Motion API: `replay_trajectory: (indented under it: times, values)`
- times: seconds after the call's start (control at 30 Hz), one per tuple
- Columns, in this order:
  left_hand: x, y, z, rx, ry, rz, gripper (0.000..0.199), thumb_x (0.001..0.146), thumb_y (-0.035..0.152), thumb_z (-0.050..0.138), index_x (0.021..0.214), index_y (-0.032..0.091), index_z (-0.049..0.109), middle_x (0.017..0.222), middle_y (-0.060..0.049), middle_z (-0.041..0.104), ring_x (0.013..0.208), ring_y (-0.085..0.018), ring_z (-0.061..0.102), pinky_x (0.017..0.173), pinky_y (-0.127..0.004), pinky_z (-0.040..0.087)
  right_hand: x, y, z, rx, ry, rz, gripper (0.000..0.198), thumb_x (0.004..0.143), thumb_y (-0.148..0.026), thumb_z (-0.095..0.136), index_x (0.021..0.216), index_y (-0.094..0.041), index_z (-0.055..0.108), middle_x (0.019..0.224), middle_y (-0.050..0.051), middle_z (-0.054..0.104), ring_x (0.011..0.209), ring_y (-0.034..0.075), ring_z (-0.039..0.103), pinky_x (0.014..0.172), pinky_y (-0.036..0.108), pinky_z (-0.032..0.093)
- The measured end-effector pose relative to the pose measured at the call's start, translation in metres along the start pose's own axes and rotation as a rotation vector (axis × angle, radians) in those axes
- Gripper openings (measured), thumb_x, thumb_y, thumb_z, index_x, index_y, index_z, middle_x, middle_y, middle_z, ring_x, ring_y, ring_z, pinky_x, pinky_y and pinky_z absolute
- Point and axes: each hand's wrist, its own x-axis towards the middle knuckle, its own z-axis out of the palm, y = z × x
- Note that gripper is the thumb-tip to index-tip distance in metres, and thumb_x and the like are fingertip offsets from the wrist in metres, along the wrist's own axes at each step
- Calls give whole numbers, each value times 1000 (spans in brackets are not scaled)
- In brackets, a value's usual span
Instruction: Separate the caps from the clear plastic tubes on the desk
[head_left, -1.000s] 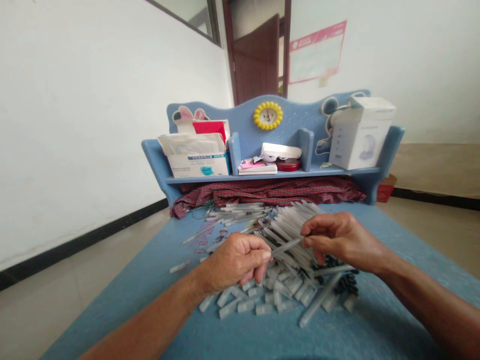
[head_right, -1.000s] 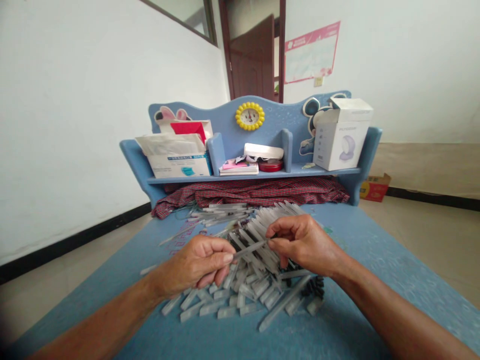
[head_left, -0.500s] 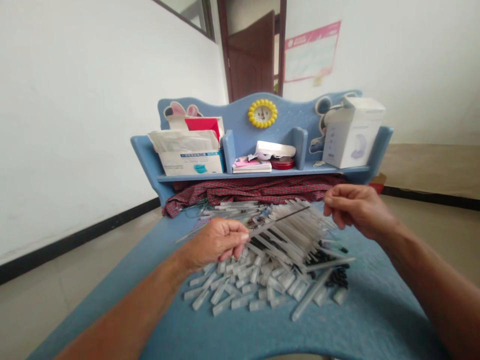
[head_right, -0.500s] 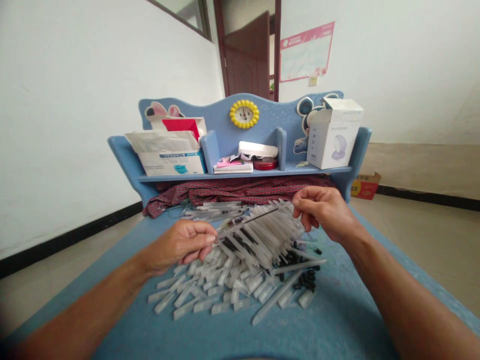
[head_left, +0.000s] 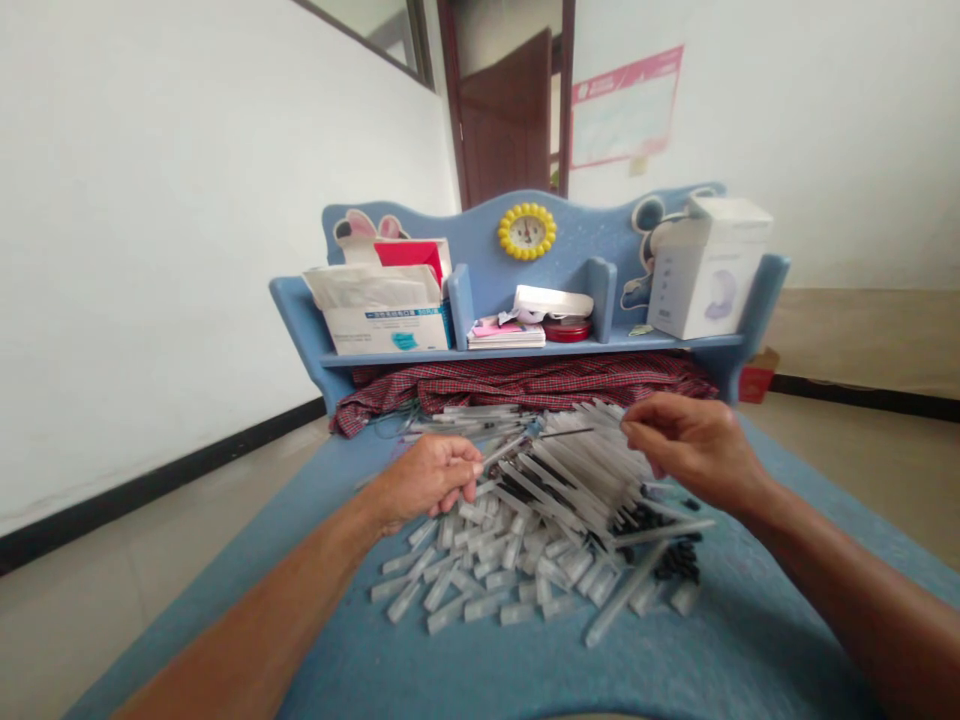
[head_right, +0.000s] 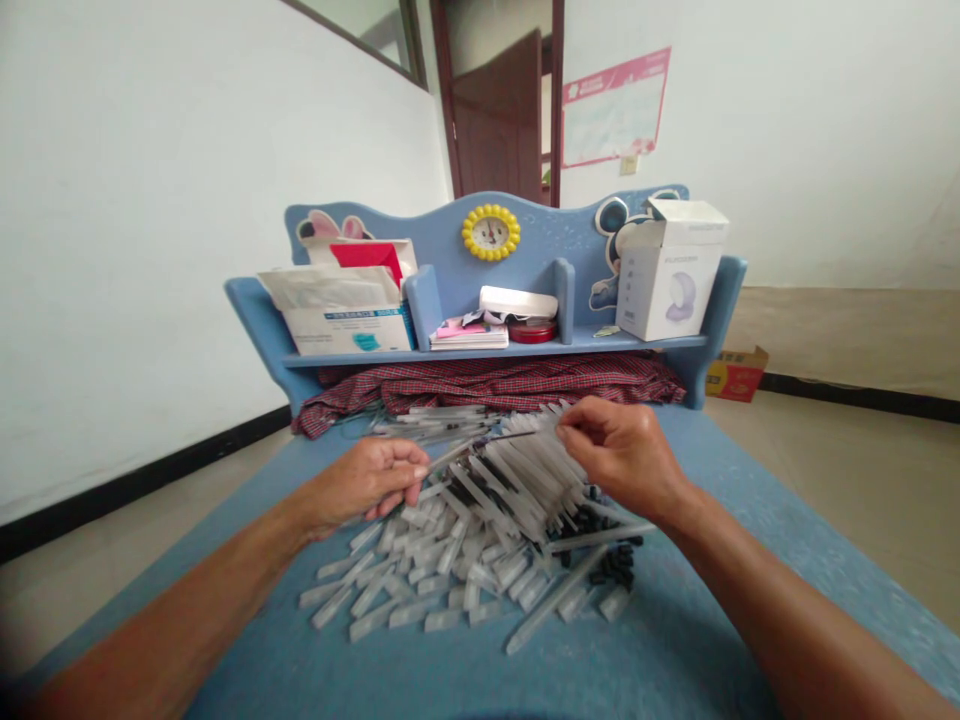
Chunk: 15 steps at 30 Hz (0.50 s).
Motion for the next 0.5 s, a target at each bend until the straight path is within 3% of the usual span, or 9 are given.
replay_trajectory:
  times: [0.1, 0.2, 0.33, 0.5]
  values:
    - [2, -3, 2, -25, 16, -13, 21, 69, 34, 57, 78, 15, 57, 58, 1, 62, 38, -5, 43, 34, -13, 29, -7, -6, 4, -177, -235, -183, 13, 78, -22, 55, 69, -16, 63, 55, -3, 55, 49, 8, 49, 48, 20, 36]
    - [4, -5, 1, -99, 32, -29, 19, 69, 31, 60, 76, 14, 56, 58, -1, 63, 38, -6, 46, 33, -13, 29, -8, -6, 2, -152, -406, -147, 16, 80, -25, 56, 69, -16, 63, 53, -4, 52, 48, 7, 47, 47, 19, 35]
    - [-1, 1, 4, -186, 42, -21, 18, 75, 30, 58, 79, 13, 53, 63, -3, 65, 44, -9, 53, 36, -15, 33, -7, -5, 0, -127, -335, -89, 22, 82, -31, 55, 68, -17, 63, 53, -3, 52, 48, 8, 46, 46, 19, 35]
    - [-13, 18, 15, -476, 40, 75, 17, 83, 30, 57, 86, 15, 50, 82, -6, 67, 72, -17, 66, 62, -25, 51, -9, -7, 7, -196, -275, -125, 21, 85, -33, 53, 73, -18, 62, 60, -1, 58, 55, 11, 51, 52, 21, 38]
